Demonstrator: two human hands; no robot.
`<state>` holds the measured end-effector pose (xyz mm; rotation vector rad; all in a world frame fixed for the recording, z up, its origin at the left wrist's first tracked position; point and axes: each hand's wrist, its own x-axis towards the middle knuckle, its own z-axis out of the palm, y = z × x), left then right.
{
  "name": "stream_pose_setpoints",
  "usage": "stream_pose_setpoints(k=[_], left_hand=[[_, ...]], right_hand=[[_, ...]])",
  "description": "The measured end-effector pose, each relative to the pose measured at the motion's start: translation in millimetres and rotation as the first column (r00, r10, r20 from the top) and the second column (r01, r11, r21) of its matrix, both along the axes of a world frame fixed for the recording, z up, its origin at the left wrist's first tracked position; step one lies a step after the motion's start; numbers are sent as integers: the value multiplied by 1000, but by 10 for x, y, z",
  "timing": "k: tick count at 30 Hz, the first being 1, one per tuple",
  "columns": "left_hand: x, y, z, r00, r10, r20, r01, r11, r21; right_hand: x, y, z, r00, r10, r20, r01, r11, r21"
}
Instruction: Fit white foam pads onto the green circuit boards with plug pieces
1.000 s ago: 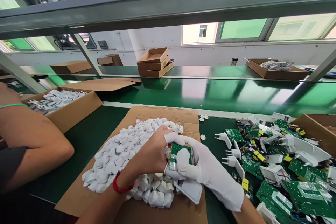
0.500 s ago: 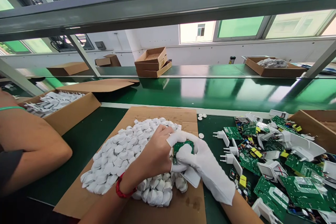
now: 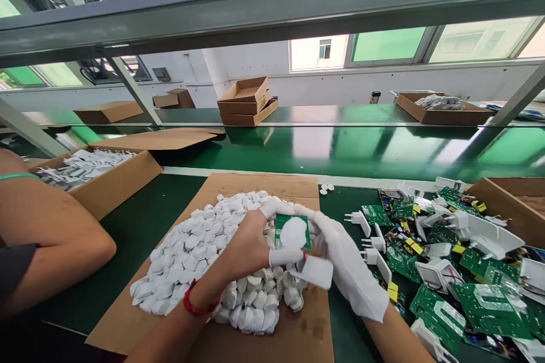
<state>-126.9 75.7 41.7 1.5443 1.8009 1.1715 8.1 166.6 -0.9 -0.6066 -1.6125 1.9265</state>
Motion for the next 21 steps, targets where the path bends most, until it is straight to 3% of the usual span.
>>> stream_pose_setpoints(k=[3,5,7,9,10,12,14,16,18,21], left_hand=[[-63,27,-17,940,100,325,-70,992,-105],[-94,27,-50,939,111,325,-72,989,-130],[-102,9,-75,970,83,227,-52,989,-140],[-91,-22,-78,993,48,109,-33,991,-129],[-82,-38,-71,998,49,45,-43,991,-124],[-62,-67,-47,992,99,-73,-107,988,-108],[-44,-88,-23,978,125,-165,-140,986,-88],[-28,-100,-12,981,45,-190,-59,996,-70],[-17,-98,-23,987,-59,-151,54,998,-37],[-26,-60,-70,997,-17,81,13,999,53]], right_hand=[[47,28,21,997,-73,35,62,969,241],[62,10,19,992,-118,48,83,887,453],[53,-25,-9,996,-65,63,24,858,513],[21,-50,-62,998,-37,50,10,892,451],[0,-52,-94,997,-78,27,61,917,394],[-41,-40,-149,967,-254,-27,253,936,245],[-63,-26,-167,921,-387,-37,389,914,113],[-54,-35,-138,944,-329,-19,329,941,80],[-18,-74,-85,990,-141,-29,143,984,110],[49,-134,-37,989,96,-115,-75,981,178]])
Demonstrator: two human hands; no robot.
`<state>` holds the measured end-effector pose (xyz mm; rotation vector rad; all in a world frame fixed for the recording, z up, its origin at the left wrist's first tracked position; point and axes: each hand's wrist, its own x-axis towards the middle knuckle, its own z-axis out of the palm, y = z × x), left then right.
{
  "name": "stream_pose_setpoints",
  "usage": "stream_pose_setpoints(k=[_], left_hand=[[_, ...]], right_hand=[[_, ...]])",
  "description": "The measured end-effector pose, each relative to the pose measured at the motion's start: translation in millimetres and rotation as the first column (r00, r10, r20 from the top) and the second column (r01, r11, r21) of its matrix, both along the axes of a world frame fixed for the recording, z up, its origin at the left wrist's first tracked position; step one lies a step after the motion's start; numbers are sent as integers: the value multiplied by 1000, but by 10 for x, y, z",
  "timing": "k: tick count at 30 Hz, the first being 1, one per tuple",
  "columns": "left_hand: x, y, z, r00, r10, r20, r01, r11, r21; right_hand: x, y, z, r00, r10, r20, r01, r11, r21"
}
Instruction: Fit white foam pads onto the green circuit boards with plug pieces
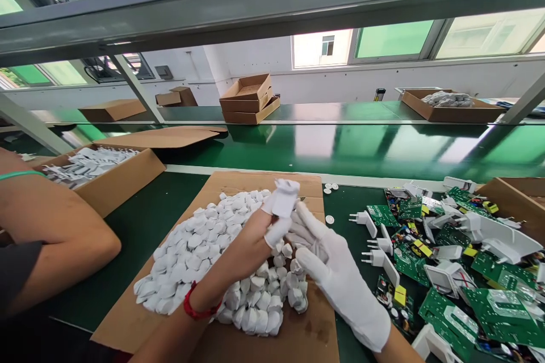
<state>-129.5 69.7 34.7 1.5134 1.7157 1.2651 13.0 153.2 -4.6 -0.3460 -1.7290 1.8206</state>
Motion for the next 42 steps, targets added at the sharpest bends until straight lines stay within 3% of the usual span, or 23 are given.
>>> stream_pose_setpoints(k=[2,4,6,8,12,14,17,21,23,25,28,31,34,37,40,42], left_hand=[[-21,46,-33,936,71,345,-67,997,-24],[-46,96,-49,724,94,684,-65,996,-68],[-69,138,-41,513,100,853,-75,995,-72],[-93,160,-12,419,101,902,-119,991,-56],[-146,162,64,319,119,940,-226,973,-47],[-166,157,88,268,136,954,-264,962,-63],[-178,156,88,202,169,965,-298,949,-104],[-180,164,54,146,199,969,-343,929,-139],[-179,168,54,127,199,972,-358,923,-142],[-178,168,75,108,196,975,-364,920,-145],[-180,159,113,81,193,978,-351,924,-153],[-184,148,107,99,175,980,-288,947,-140],[-175,142,66,157,124,980,-214,973,-88],[-158,140,47,196,103,975,-193,979,-64],[-154,136,63,174,90,981,-211,976,-53],[-162,130,80,155,82,984,-223,974,-46]], right_hand=[[23,7,-14,998,-63,6,62,992,107],[15,62,-50,956,-284,69,256,928,270],[-20,137,-87,882,-442,165,341,839,423],[-67,195,-112,855,-404,326,198,834,515],[-134,211,-147,847,-151,509,-184,815,549],[-146,209,-174,847,-104,522,-235,808,541],[-153,241,-228,839,-165,519,-126,868,480],[-161,287,-226,841,-302,448,94,898,429],[-147,279,-163,887,-275,370,191,950,248],[-115,255,-80,951,-187,247,207,976,-60],[-53,224,5,994,-99,40,107,908,-406],[-11,214,11,991,-85,-107,7,813,-583],[9,196,7,978,-107,-179,-33,770,-638],[22,156,39,981,-82,-175,-41,796,-604],[27,122,80,987,-72,-141,-29,796,-605],[19,119,99,987,-85,-136,-26,755,-655]])
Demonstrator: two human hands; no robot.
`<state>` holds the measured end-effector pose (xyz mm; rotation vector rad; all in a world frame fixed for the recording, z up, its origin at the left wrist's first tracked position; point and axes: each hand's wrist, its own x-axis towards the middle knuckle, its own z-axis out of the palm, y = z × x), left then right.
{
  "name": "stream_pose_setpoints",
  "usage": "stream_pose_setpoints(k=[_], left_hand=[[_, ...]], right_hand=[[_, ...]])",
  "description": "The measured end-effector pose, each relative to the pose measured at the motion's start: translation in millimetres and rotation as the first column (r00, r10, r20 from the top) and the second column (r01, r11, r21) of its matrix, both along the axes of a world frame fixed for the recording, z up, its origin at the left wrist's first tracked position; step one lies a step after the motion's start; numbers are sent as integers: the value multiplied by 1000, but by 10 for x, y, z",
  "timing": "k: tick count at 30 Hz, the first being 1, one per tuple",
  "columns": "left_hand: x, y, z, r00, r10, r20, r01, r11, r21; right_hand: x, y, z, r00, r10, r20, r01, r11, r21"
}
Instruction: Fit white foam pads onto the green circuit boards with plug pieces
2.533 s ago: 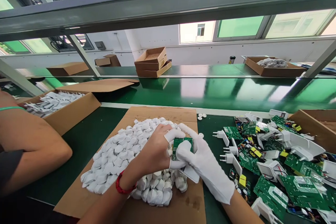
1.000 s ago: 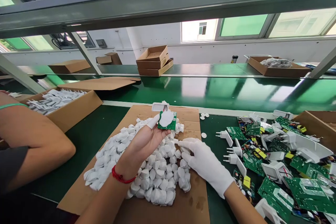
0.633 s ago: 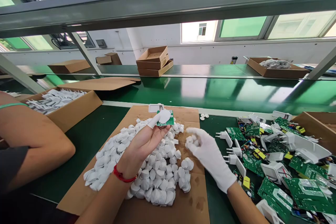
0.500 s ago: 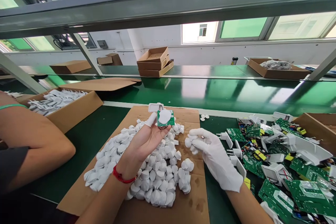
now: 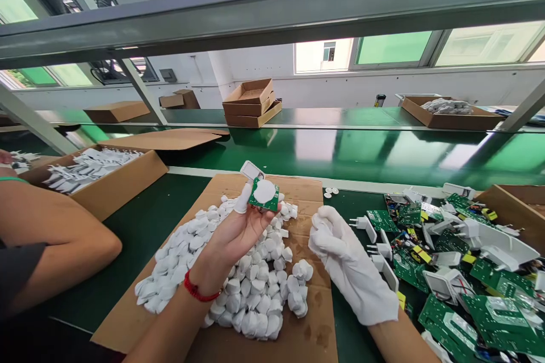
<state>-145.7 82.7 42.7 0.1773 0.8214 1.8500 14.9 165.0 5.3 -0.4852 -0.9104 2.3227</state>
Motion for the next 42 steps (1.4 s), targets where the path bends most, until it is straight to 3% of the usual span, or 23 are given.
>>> stream_pose_setpoints(k=[4,8,11,13,14,16,17,19,21,24,28,32,36,39,42], left_hand=[[-18,-13,10,999,19,-29,-19,1000,1],[-8,-10,-17,985,32,-170,-38,999,-28],[2,-8,-43,977,33,-212,-41,999,-32],[0,-18,-60,918,44,-395,-74,995,-61],[-4,-28,-68,831,59,-553,-123,989,-78],[-12,-54,-86,511,77,-856,-266,961,-73],[-14,-68,-95,335,59,-940,-322,945,-55],[-14,-91,-107,104,-14,-994,-352,935,-50],[-4,-105,-108,-22,-113,-993,-294,950,-102],[18,-118,-101,-122,-171,-978,-180,973,-148],[30,-149,-108,-189,-217,-958,-99,975,-201],[23,-180,-93,-167,-237,-957,-17,971,-238],[25,-199,-7,-149,-232,-961,173,951,-256],[42,-211,62,-77,-222,-972,357,904,-235],[59,-209,94,48,-201,-978,524,839,-147]], right_hand=[[-24,39,19,998,-60,-36,54,988,-146],[-22,69,21,996,-76,-47,66,981,-182],[-7,43,30,997,-72,-5,71,991,-115],[7,11,41,998,-64,17,64,998,1],[15,-6,48,998,-53,19,51,997,61],[29,-37,57,1000,-21,15,18,987,157],[33,-49,59,1000,-6,18,3,982,188],[34,-62,55,1000,15,19,-18,972,232],[25,-54,41,1000,-2,19,-3,962,274],[10,-12,17,998,-63,25,50,934,353],[30,43,-5,996,-85,21,71,924,376],[69,76,-42,986,-153,60,112,892,438],[129,107,-20,975,-219,20,182,854,488],[172,104,48,993,-118,-2,102,845,526],[179,77,107,999,14,35,-34,768,640]])
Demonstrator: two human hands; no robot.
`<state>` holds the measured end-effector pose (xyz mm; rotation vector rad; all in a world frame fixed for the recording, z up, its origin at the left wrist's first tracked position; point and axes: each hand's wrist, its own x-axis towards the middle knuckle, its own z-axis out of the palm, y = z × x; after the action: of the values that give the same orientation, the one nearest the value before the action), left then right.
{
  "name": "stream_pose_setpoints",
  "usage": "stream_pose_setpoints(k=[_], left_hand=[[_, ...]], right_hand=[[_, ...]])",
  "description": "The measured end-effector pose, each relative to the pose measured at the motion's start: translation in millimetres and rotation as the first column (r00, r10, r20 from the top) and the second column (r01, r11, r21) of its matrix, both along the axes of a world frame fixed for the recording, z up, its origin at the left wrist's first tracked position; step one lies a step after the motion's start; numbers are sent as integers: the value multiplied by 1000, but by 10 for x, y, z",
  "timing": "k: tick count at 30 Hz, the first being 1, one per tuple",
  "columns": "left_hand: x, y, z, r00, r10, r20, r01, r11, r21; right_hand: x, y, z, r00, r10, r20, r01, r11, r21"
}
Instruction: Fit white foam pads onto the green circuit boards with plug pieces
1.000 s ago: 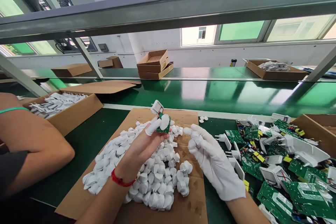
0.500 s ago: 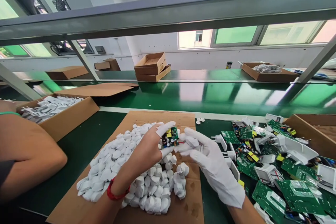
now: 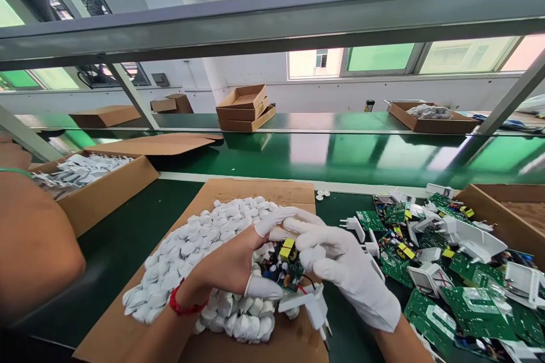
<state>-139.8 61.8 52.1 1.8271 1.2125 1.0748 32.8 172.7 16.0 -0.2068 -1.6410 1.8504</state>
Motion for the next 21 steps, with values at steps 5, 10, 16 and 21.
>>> stream_pose_setpoints(k=[5,10,16,21], left_hand=[[-10,20,-45,979,-148,138,150,989,-5],[-5,-13,-120,934,-164,318,206,973,-103],[69,-23,-180,821,-140,554,258,956,-142],[110,9,-215,702,-196,685,385,913,-133]], right_hand=[[-38,-57,14,993,105,50,-108,992,68],[-34,-129,-17,994,104,-34,-103,994,29],[33,-147,66,995,86,-53,-69,962,262],[80,-136,75,998,67,1,-62,911,408]])
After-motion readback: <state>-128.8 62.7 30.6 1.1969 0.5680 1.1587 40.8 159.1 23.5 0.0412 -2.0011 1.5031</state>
